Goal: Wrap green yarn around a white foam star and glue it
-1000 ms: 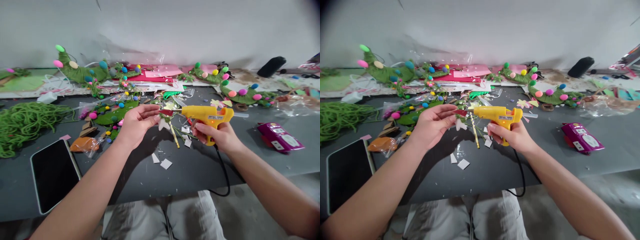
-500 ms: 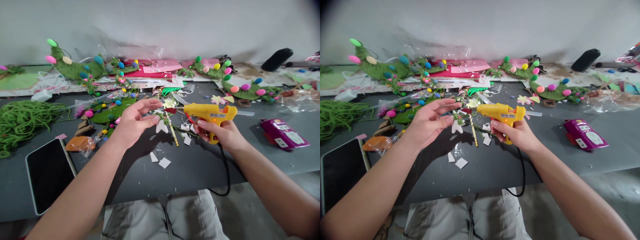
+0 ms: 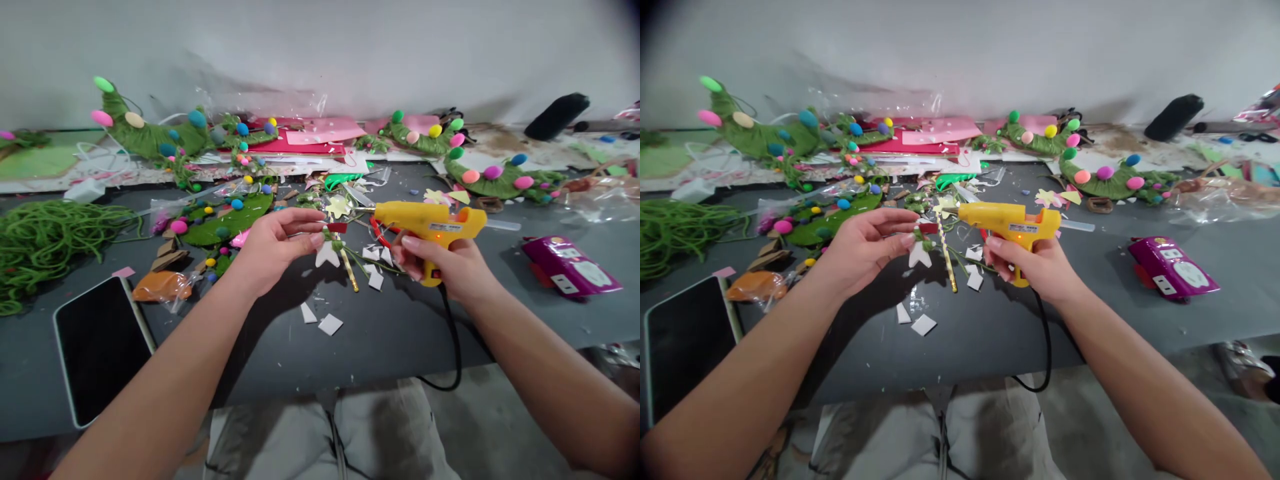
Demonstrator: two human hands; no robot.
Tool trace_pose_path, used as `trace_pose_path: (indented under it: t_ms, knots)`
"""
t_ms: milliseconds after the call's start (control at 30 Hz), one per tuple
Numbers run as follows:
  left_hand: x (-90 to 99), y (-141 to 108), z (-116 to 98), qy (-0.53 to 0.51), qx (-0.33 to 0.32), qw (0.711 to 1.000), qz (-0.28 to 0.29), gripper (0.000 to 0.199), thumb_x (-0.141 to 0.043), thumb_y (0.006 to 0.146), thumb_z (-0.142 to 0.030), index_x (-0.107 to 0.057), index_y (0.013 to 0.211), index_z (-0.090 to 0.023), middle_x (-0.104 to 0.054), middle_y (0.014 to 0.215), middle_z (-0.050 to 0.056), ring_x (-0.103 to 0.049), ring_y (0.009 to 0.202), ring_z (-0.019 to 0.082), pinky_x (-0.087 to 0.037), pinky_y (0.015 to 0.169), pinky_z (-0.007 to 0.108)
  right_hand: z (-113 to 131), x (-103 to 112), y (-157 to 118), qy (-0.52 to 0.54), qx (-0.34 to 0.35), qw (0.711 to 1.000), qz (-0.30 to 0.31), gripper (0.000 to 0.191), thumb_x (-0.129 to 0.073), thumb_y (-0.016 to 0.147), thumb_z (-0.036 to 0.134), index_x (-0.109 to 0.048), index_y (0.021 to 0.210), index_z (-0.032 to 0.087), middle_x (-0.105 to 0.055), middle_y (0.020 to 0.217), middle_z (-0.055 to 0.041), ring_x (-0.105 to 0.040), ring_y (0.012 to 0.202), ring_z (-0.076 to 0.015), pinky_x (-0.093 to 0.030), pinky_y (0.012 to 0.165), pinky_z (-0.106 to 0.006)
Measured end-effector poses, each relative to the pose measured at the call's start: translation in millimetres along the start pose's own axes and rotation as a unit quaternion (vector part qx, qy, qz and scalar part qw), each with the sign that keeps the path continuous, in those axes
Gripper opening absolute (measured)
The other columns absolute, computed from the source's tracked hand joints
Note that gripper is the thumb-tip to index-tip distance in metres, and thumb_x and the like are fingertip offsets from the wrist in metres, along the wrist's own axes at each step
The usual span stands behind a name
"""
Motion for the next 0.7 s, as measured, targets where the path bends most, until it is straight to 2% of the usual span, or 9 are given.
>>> trace_pose_path:
  t_ms: [100, 333, 700]
  knots:
    - [-1.3, 1, 1, -0.001, -0.007, 1.0, 0.007, 0.036, -0.094, 0.068, -0.023, -0.081, 0.101, -0.022, -0.077, 0.1, 0.005, -0.071, 0.097, 0.018, -0.059, 0.078, 0.024, 1, 1, -1, 0.013, 0.01, 1.0, -0.001, 0.029, -0.074, 0.089, 0.041, -0.066, 0.075, 0.017, -0.063, 0.07, -0.0005, -0.052, 0.046, -0.0073, -0.036, 0.041, -0.021]
    - [-3.6, -1, 0, -0.007, -0.01, 1.0, 0.0, 0.032, -0.094, 0.068, -0.022, -0.081, 0.098, -0.022, -0.076, 0.093, 0.004, -0.07, 0.089, 0.015, -0.062, 0.077, 0.025, -13, -11, -3, 0.016, -0.04, 0.999, 0.017, 0.028, -0.078, 0.086, 0.043, -0.066, 0.082, 0.019, -0.062, 0.067, 0.0, -0.054, 0.051, -0.0099, -0.045, 0.045, -0.022]
    - [-10.1, -4, -8, -0.007, -0.021, 1.0, 0.014, 0.029, -0.094, 0.069, -0.02, -0.081, 0.096, -0.024, -0.076, 0.094, 0.002, -0.07, 0.088, 0.012, -0.061, 0.076, 0.02, -4, -22, -4, -0.054, 0.009, 0.997, 0.063, 0.035, -0.068, 0.094, 0.042, -0.058, 0.069, 0.019, -0.055, 0.055, 0.0016, -0.05, 0.05, -0.0099, -0.044, 0.05, -0.024]
Point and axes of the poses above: each hand's wrist, its own y-axis towards the middle knuckle, its own x-axis out of the back of the hand, z = x × y, the point moved 10 cm from there along y, towards the middle knuckle
